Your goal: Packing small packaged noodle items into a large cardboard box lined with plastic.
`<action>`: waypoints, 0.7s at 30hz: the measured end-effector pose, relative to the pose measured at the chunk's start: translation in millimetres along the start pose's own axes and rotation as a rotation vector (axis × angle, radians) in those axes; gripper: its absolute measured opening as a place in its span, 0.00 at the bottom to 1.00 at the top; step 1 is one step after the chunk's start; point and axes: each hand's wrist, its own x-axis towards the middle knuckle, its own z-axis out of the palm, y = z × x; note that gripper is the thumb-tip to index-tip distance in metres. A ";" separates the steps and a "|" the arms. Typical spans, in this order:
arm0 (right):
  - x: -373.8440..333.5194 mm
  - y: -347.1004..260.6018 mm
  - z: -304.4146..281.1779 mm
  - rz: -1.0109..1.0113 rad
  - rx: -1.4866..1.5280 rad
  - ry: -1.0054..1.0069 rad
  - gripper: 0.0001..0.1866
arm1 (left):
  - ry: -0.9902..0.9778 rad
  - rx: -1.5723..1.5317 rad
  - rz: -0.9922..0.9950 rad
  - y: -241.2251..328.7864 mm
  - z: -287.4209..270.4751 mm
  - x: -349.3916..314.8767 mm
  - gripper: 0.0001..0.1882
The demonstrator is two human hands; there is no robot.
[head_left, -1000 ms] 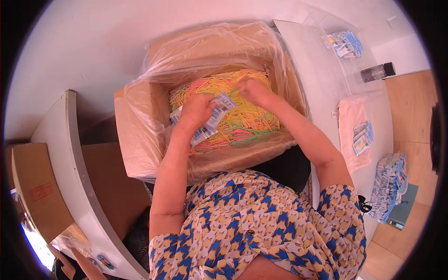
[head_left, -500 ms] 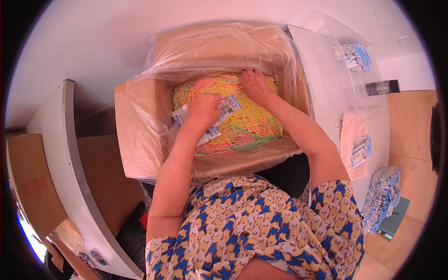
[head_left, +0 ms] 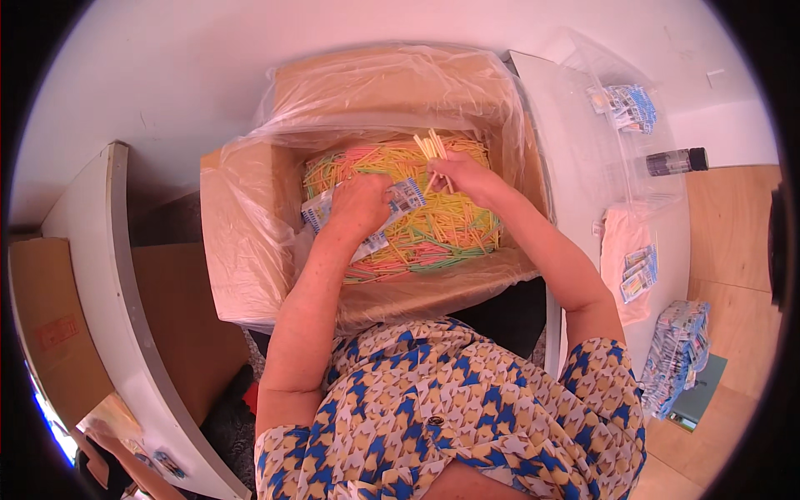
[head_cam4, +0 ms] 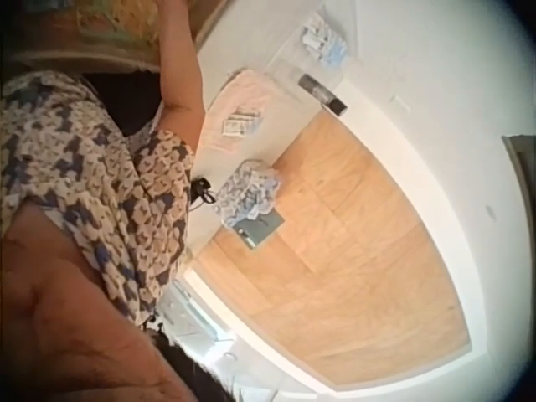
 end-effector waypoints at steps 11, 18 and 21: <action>57.2 -1.7 19.9 0.194 0.809 0.137 0.09 | 0.005 -0.009 0.005 2.3 0.5 0.5 0.08; 27.0 -6.0 16.5 -0.009 0.345 0.085 0.11 | 0.018 -0.048 0.035 -4.1 3.2 2.9 0.07; 4.6 -18.9 13.6 -0.207 0.252 -0.012 0.12 | -0.074 -0.464 -0.014 -7.6 4.7 5.6 0.05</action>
